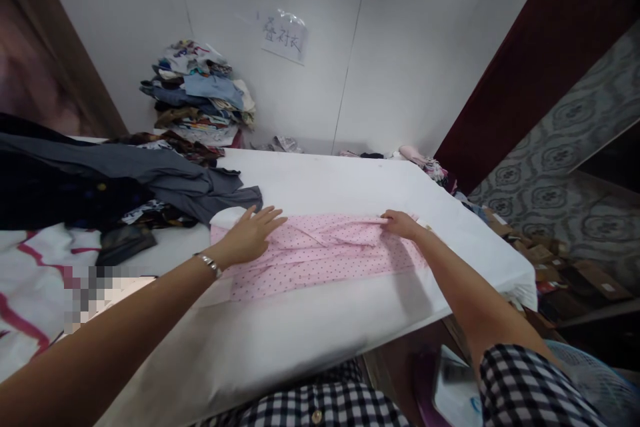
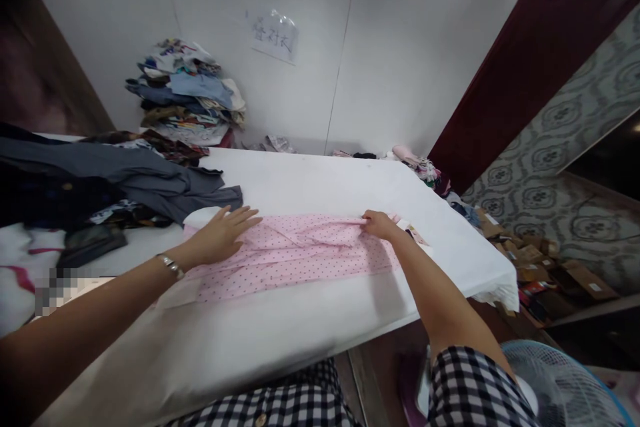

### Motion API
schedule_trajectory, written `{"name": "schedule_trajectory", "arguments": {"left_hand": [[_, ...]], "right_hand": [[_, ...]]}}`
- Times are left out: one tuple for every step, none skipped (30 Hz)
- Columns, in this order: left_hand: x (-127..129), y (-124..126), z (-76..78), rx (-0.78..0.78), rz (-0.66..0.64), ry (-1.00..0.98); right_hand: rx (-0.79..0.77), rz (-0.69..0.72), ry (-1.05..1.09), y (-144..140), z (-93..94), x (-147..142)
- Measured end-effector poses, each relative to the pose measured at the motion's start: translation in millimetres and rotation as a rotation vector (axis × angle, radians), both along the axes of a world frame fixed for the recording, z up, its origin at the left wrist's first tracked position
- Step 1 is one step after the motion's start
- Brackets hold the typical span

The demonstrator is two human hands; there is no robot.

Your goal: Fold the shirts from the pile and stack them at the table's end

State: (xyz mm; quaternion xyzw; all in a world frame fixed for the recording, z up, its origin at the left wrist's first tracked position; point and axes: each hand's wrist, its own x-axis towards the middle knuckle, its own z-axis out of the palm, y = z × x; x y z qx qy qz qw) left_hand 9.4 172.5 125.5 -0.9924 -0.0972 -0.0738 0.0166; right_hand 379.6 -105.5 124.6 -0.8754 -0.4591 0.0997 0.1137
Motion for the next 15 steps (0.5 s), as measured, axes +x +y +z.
{"name": "schedule_trajectory", "arguments": {"left_hand": [[7,1,-2.2,-0.012,-0.015,0.058],[13,2,-3.3,-0.023,-0.022,0.107],[18,4,-3.1,-0.031,-0.025,0.148],[23,5,-1.4,-0.033,-0.030,0.179],[27,6,2.1,-0.023,-0.039,0.201],[29,7,7.1,0.003,-0.051,0.214],[31,6,13.5,0.046,-0.066,0.210],[31,5,20.8,0.100,-0.081,0.183],[30,2,28.1,0.160,-0.089,0.127],[27,-2,34.5,0.219,-0.082,0.044],[23,-7,39.0,0.271,-0.059,-0.053],[16,-13,40.9,0.308,-0.036,-0.145],[7,-20,39.7,0.329,-0.028,-0.210],[-2,-26,35.3,0.333,-0.044,-0.237],[-13,-31,28.5,0.317,-0.091,-0.227]], "right_hand": [[-0.026,0.008,-0.025,1,-0.3,0],[-0.050,0.010,-0.043,3,-0.2,-1],[-0.070,0.011,-0.058,4,0.2,-2],[-0.081,0.015,-0.074,6,0.8,-4],[-0.083,0.025,-0.090,7,1.5,-5],[-0.073,0.044,-0.104,8,2.1,-6],[-0.057,0.065,-0.116,8,2.5,-7],[-0.033,0.085,-0.124,8,2.5,-8],[-0.003,0.096,-0.130,7,2.0,-8],[0.038,0.093,-0.137,5,0.9,-8],[0.087,0.074,-0.152,3,-1.1,-7],[0.136,0.047,-0.172,-1,-4.0,-7],[0.182,0.020,-0.193,-5,-7.7,-6],[0.219,0.001,-0.207,-10,-12.1,-6],[0.245,-0.002,-0.207,-16,-16.9,-5]]}}
